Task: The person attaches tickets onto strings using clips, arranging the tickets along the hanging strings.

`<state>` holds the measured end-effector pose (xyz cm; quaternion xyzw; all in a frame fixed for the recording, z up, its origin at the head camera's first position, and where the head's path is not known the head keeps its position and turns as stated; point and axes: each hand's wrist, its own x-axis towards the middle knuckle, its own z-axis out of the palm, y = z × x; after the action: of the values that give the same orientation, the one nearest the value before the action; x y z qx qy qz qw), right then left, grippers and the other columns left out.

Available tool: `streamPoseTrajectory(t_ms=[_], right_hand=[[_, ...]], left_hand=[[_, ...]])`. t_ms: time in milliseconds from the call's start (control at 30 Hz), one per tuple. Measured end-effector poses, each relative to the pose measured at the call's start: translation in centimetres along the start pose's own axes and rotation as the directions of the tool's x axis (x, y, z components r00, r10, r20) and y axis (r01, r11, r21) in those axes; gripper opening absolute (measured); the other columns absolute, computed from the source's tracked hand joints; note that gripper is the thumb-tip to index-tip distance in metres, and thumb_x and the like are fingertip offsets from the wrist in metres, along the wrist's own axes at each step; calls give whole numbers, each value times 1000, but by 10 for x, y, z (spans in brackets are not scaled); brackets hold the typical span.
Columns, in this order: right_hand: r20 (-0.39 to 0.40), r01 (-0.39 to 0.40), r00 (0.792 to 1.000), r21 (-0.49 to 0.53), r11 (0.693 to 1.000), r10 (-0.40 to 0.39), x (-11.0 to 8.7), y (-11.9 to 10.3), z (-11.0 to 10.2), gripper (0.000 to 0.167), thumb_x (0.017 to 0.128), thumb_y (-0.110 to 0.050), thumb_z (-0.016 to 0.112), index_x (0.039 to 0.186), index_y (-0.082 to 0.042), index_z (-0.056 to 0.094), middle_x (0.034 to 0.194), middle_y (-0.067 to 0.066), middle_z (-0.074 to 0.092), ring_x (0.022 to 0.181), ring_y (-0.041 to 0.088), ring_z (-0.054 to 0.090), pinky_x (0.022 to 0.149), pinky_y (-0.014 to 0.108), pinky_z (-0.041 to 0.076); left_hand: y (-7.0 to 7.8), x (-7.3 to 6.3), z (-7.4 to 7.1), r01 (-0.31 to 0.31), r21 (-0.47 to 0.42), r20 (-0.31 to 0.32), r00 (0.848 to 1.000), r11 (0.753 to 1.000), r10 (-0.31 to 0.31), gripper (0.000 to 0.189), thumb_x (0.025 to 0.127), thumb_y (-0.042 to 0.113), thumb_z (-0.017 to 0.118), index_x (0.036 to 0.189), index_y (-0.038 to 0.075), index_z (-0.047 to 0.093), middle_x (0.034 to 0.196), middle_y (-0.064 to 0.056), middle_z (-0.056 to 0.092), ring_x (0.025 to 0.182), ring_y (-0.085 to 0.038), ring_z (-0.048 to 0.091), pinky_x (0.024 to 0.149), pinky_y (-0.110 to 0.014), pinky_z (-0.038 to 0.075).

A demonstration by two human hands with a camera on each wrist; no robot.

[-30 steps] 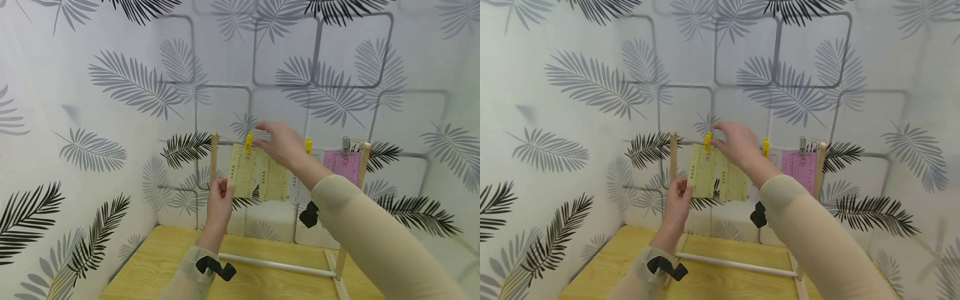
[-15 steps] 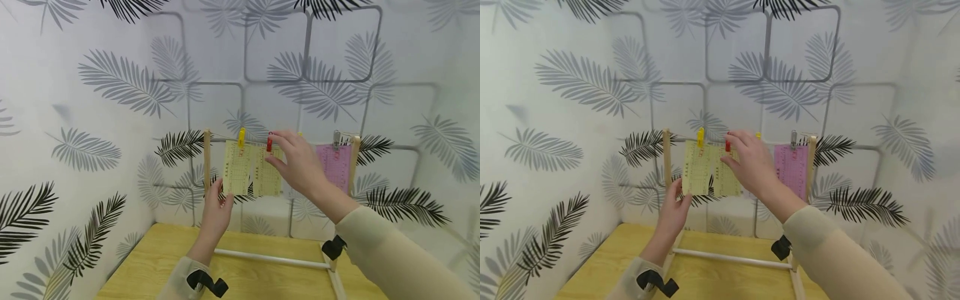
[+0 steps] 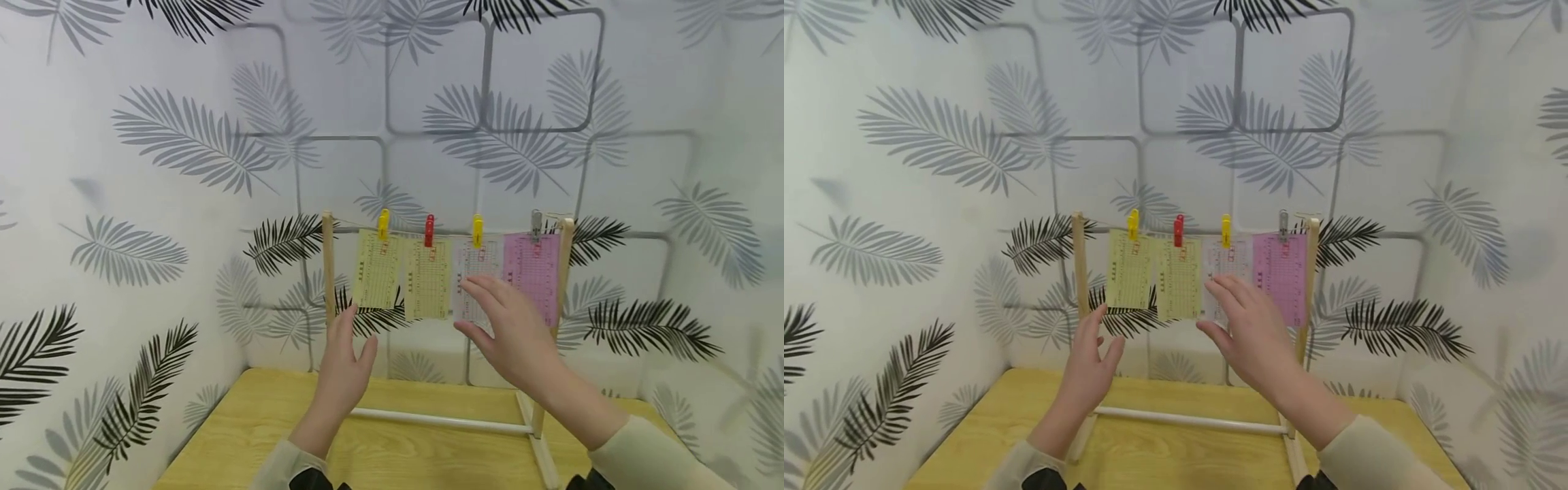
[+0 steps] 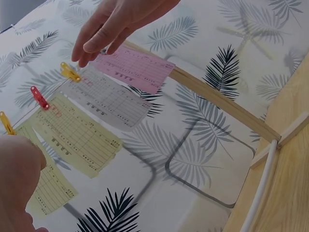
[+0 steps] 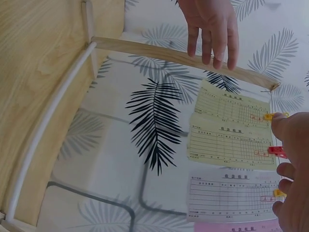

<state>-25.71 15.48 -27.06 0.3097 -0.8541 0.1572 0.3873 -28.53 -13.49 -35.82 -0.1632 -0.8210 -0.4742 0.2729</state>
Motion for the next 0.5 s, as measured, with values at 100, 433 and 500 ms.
streamPoseTrajectory(t_ms=[100,433,500], right_hand=[[25,-22,999,-18,1000,23,-20,-5,3,66,99,-26,86,154,-2,59,155,18,61,146,43,53,118,65,42],[65,-42,997,-63,997,46,-71,-14,14,75,95,-32,89,158,-4,57,156,17,60,147,44,52,118,66,41],[59,-33,998,-74,997,37,-79,-15,17,76,94,-32,90,157,-4,58,156,17,61,147,44,52,118,66,41]], left_hand=[[3,-7,0,-42,72,23,999,997,40,66,114,23,63,172,11,33,174,-23,31,157,-45,38,121,-66,38],[14,-29,6,-232,269,106,972,935,210,66,109,22,73,165,3,43,167,-24,41,153,-47,43,119,-67,41],[14,-36,7,-262,318,127,964,911,233,68,109,25,74,165,4,43,168,-24,41,154,-48,41,118,-67,41]])
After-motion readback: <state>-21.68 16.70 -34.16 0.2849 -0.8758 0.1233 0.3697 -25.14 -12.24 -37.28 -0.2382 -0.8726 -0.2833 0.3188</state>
